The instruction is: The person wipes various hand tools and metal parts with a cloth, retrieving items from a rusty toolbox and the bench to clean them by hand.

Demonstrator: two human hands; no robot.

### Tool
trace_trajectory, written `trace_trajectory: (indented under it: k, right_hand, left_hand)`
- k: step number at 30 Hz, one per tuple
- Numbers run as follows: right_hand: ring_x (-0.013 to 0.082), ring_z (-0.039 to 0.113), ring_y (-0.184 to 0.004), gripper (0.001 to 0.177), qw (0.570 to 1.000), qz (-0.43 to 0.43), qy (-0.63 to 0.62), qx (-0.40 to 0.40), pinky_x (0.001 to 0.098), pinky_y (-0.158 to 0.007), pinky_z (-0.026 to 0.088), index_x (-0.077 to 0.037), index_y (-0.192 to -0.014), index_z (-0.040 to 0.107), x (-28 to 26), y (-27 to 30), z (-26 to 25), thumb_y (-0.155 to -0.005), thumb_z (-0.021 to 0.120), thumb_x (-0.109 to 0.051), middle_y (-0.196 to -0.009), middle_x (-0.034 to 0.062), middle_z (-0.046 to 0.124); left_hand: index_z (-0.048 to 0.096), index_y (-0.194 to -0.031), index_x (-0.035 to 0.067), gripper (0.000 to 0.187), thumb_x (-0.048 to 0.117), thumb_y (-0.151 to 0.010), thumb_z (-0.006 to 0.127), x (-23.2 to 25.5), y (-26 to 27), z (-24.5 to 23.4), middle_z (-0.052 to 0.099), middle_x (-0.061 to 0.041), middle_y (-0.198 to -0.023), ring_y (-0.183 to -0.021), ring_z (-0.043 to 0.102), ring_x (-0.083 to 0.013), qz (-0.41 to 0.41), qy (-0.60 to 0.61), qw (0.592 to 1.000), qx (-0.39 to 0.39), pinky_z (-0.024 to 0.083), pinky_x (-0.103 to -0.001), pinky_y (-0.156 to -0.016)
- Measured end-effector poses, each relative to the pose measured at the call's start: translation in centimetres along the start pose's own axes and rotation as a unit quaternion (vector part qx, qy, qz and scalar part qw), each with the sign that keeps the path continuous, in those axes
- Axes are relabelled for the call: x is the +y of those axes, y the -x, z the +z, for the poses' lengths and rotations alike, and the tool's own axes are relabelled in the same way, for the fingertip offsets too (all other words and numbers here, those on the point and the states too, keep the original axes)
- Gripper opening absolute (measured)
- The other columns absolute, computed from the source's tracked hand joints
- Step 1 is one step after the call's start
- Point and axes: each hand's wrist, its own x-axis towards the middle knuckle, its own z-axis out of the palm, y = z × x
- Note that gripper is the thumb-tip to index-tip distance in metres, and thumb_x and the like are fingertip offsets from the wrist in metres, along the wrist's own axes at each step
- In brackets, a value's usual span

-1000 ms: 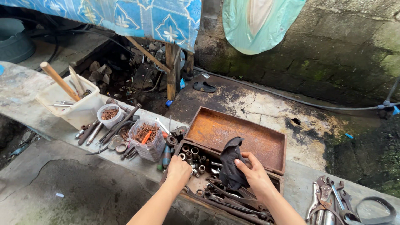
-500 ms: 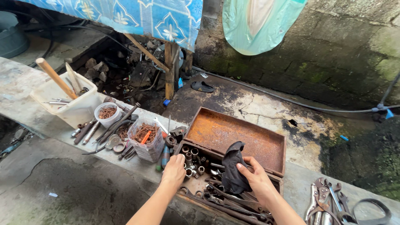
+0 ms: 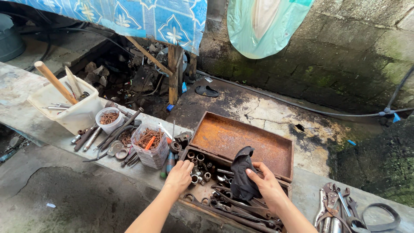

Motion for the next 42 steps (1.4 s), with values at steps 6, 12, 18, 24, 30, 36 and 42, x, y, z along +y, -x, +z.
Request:
trace_trajectory:
  k: [6,12,18,24,30,36,42]
  right_hand:
    - [0.0148,0.068,-0.092,0.036,1.000,0.011,-0.027,0.009,0.0314,-0.081,0.052,-0.010,-0.126,0.062,0.4,-0.1,-0.4,-0.094,0.068,-0.026,-0.101,0.0087,0.074]
    - [0.0139,0.066,-0.091,0.037,0.999,-0.011,-0.050,0.014,0.0310,-0.081,0.052,-0.009,-0.126,0.064,1.4,-0.4,-1.6,-0.094,0.069,-0.026,-0.100,0.0073,0.071]
    - [0.0158,0.068,-0.091,0.038,0.997,0.000,-0.074,0.026,0.0330,-0.079,0.054,-0.011,-0.128,0.062,1.5,0.4,-2.9,-0.093,0.068,-0.025,-0.101,0.0088,0.072]
    - [0.0164,0.069,-0.091,0.037,0.995,-0.014,-0.095,0.032,0.0328,-0.080,0.054,-0.009,-0.127,0.062,1.9,0.9,-4.9,-0.094,0.067,-0.023,-0.102,0.0105,0.074]
    - [0.0143,0.069,-0.094,0.036,0.991,-0.016,-0.115,0.061,0.0320,-0.083,0.055,-0.009,-0.127,0.061,2.4,1.5,-8.2,-0.094,0.067,-0.024,-0.106,0.0058,0.073]
    - [0.0160,0.068,-0.091,0.040,0.989,0.021,-0.114,0.090,0.0350,-0.078,0.052,-0.015,-0.132,0.059,3.1,2.8,-12.6,-0.094,0.064,-0.029,-0.104,0.0078,0.073]
    - [0.0180,0.069,-0.093,0.043,0.981,0.018,-0.150,0.123,0.0372,-0.080,0.052,-0.015,-0.134,0.058,4.5,3.8,-18.5,-0.094,0.066,-0.026,-0.106,0.0116,0.074]
  left_hand:
    - [0.082,-0.091,0.013,0.019,0.019,-0.087,0.065,-0.7,0.4,0.0,0.058,-0.005,-0.115,-0.116,0.046,-0.0265,0.002,0.019,1.000,0.005,0.036,-0.039,-0.091]
    - [0.081,-0.087,0.012,0.016,0.017,-0.084,0.066,-0.7,0.5,-1.8,0.058,-0.007,-0.115,-0.117,0.046,-0.0279,0.001,0.045,0.999,0.007,0.036,-0.040,-0.093]
    - [0.080,-0.083,0.012,0.015,0.017,-0.081,0.066,0.3,-0.8,-3.7,0.059,-0.010,-0.114,-0.117,0.047,-0.0305,-0.010,0.085,0.995,0.061,0.037,-0.042,-0.092]
    - [0.078,-0.079,0.010,0.015,0.014,-0.081,0.064,2.2,-2.6,-6.5,0.061,-0.012,-0.106,-0.112,0.050,-0.0318,-0.008,0.158,0.980,0.122,0.038,-0.045,-0.093]
    - [0.076,-0.076,0.009,0.010,0.015,-0.077,0.068,5.6,-5.2,-11.6,0.061,-0.014,-0.102,-0.108,0.052,-0.0333,0.017,0.211,0.959,0.190,0.041,-0.044,-0.090]
    - [0.075,-0.078,0.007,0.013,0.018,-0.073,0.074,10.1,-8.6,-16.5,0.061,-0.016,-0.101,-0.107,0.052,-0.0352,0.055,0.272,0.927,0.253,0.040,-0.047,-0.090]
    - [0.075,-0.086,0.007,0.015,0.020,-0.078,0.075,15.0,-12.3,-21.0,0.061,-0.017,-0.102,-0.109,0.051,-0.0357,0.069,0.322,0.922,0.204,0.040,-0.047,-0.091]
